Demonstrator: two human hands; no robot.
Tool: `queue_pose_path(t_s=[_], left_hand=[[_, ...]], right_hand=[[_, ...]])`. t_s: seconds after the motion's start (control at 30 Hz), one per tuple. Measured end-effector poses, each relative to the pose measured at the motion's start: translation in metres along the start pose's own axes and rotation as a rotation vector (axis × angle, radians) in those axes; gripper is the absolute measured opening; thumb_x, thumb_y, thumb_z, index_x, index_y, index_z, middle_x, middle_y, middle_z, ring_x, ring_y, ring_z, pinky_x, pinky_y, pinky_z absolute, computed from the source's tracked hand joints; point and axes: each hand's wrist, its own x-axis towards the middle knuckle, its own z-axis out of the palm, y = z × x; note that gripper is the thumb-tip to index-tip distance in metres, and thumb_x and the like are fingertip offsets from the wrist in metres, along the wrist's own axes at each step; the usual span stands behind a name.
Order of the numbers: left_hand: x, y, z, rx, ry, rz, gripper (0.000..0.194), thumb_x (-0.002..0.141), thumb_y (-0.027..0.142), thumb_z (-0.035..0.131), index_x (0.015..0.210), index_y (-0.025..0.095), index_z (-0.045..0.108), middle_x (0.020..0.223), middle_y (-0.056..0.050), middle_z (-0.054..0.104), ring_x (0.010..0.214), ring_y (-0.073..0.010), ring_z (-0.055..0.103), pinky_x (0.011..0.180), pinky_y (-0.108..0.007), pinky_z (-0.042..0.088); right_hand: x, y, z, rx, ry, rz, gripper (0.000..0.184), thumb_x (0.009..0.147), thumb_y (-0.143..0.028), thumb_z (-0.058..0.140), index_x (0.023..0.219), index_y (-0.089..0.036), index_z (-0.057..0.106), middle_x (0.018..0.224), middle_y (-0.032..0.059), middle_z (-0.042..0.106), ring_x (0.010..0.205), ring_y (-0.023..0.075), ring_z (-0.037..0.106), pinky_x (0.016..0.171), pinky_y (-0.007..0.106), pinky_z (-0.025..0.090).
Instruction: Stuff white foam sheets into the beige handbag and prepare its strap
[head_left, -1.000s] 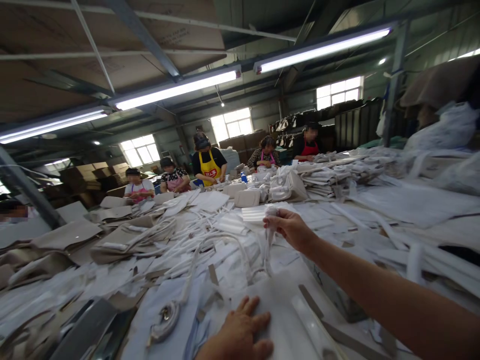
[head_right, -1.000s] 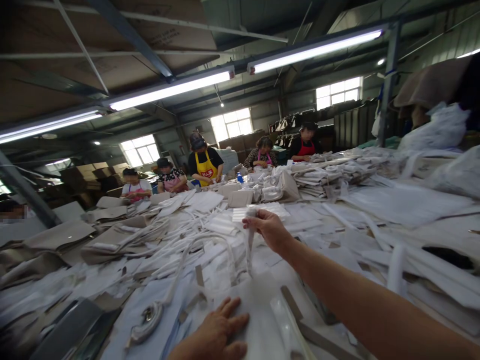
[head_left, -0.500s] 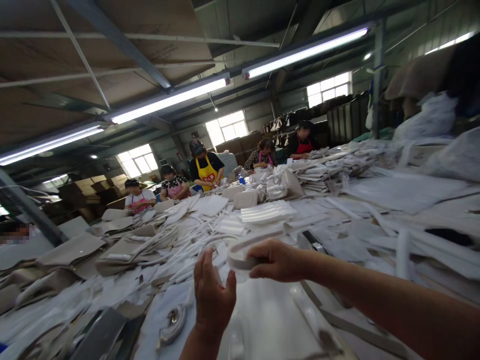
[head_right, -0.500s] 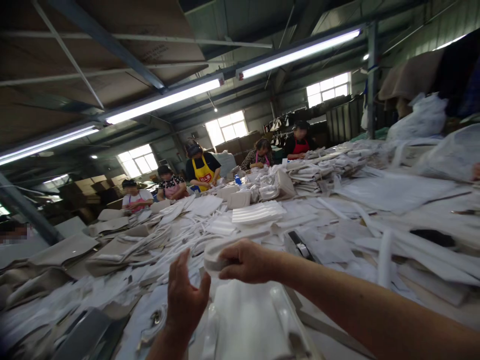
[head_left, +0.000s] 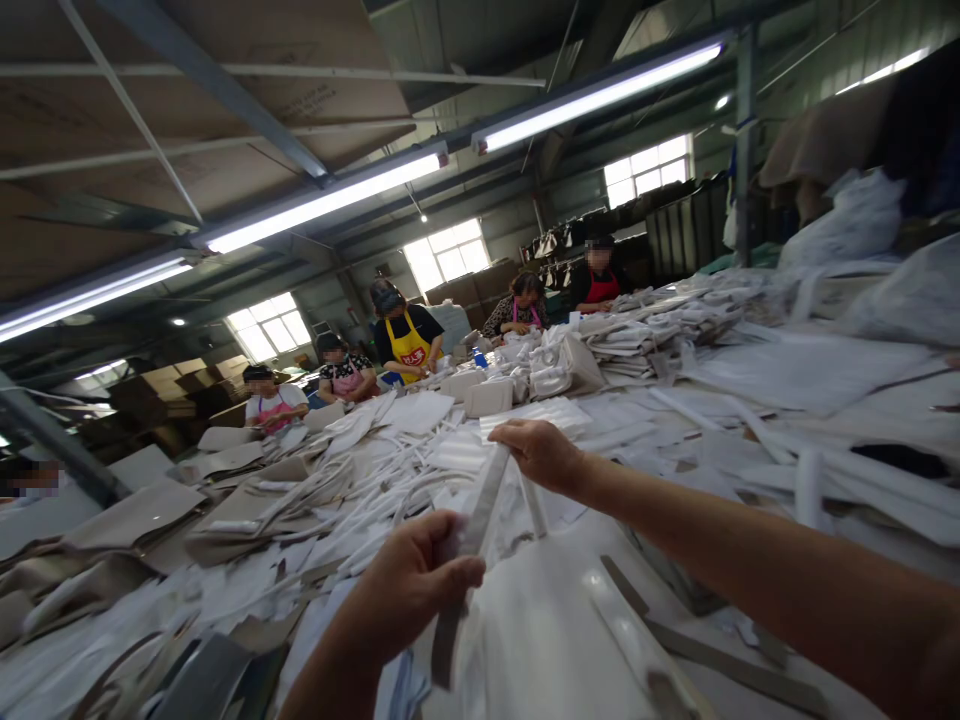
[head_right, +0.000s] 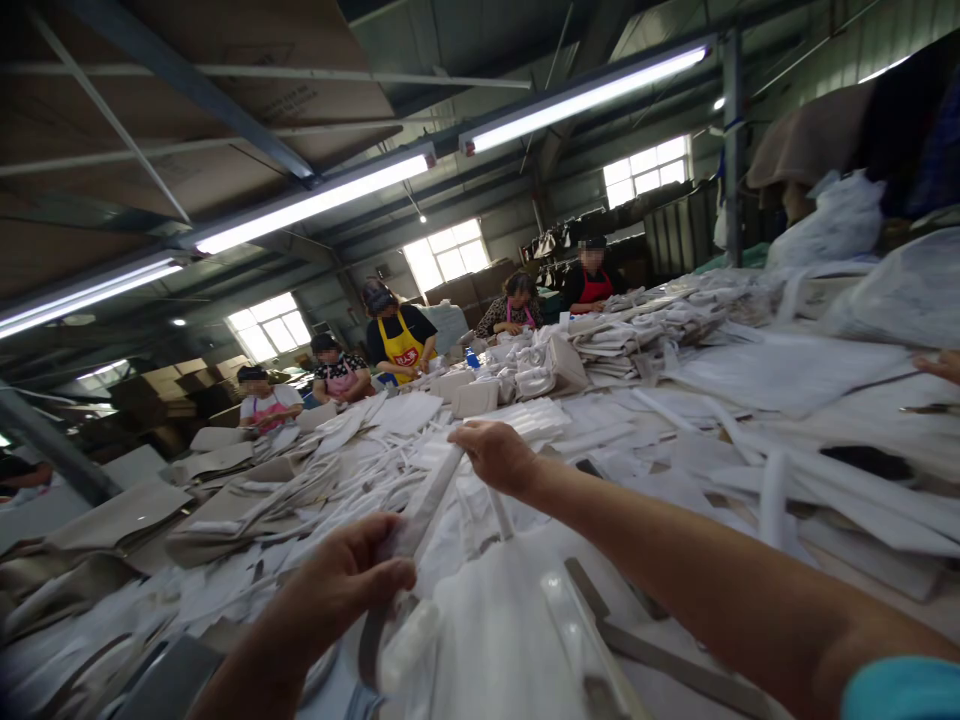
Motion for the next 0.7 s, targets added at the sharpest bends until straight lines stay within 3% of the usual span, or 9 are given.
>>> queue_pose_path(t_s=[0.07,0.17,0.23,0.37,0.47,0.57,0.7], left_hand=[[-0.003,-0.003,0.006,-0.152,-0.064,-0.079,0.046,0.076,0.052,0.081,0.098,0.013,0.068,0.066,-0.001,0.066,0.052,-0.0103,0.057,0.051,-0.02,0.044],[-0.001,-0.01,0.017,-0.377,0.007,-0.105,0.047,0.076,0.055,0.081,0.095,0.013,0.069,0.056,0.002,0.063,0.043,-0.0081,0.054,0.044,-0.017,0.042],[0.005,-0.011,0.022,-0.484,0.102,-0.081,0.045,0.075,0.053,0.083,0.091,0.013,0.069,0.055,0.003,0.062,0.041,-0.0072,0.053,0.043,-0.017,0.043],[0.016,0.003,0.024,-0.58,0.206,-0.053,0.047,0.069,0.047,0.089,0.091,0.012,0.068,0.058,0.003,0.064,0.041,-0.0078,0.055,0.041,-0.017,0.044],[0.02,0.018,0.025,-0.611,0.249,-0.034,0.047,0.066,0.045,0.091,0.089,0.011,0.068,0.059,0.002,0.064,0.042,-0.0078,0.055,0.041,-0.018,0.046],[0.022,0.027,0.029,-0.645,0.274,-0.016,0.048,0.063,0.042,0.093,0.089,0.01,0.068,0.06,0.001,0.064,0.042,-0.0077,0.055,0.042,-0.018,0.047],[0.028,0.032,0.034,-0.687,0.305,-0.011,0.047,0.063,0.04,0.094,0.089,0.01,0.068,0.06,0.0,0.064,0.044,-0.0088,0.057,0.043,-0.019,0.048]], right_hand=[[0.006,0.01,0.004,0.031,0.078,0.075,0.024,0.099,-0.011,0.051,0.116,-0.016,0.068,0.118,0.0094,0.071,0.113,0.0231,0.064,0.103,0.043,0.048],[0.006,0.026,0.014,0.07,0.081,0.18,0.029,0.103,-0.026,0.055,0.131,-0.018,0.06,0.132,0.0094,0.064,0.119,0.0256,0.062,0.105,0.05,0.049],[-0.003,0.039,0.026,0.076,-0.035,0.254,0.035,0.1,-0.03,0.062,0.132,-0.018,0.058,0.134,0.0095,0.062,0.118,0.0266,0.062,0.101,0.049,0.052],[-0.047,0.066,0.059,0.002,-0.426,0.488,0.02,0.093,-0.033,0.072,0.099,-0.013,0.069,0.099,0.0021,0.071,0.087,0.0205,0.069,0.078,0.037,0.06],[-0.083,0.08,0.082,-0.066,-0.593,0.63,0.02,0.093,-0.032,0.072,0.089,-0.013,0.069,0.091,0.0003,0.07,0.079,0.0178,0.068,0.072,0.032,0.059],[-0.105,0.086,0.097,-0.092,-0.626,0.698,0.019,0.093,-0.032,0.072,0.09,-0.013,0.069,0.094,0.0012,0.071,0.084,0.0189,0.068,0.076,0.034,0.058],[-0.112,0.084,0.102,-0.058,-0.557,0.733,0.022,0.095,-0.036,0.069,0.096,-0.015,0.069,0.099,0.0029,0.07,0.089,0.02,0.068,0.082,0.038,0.057]])
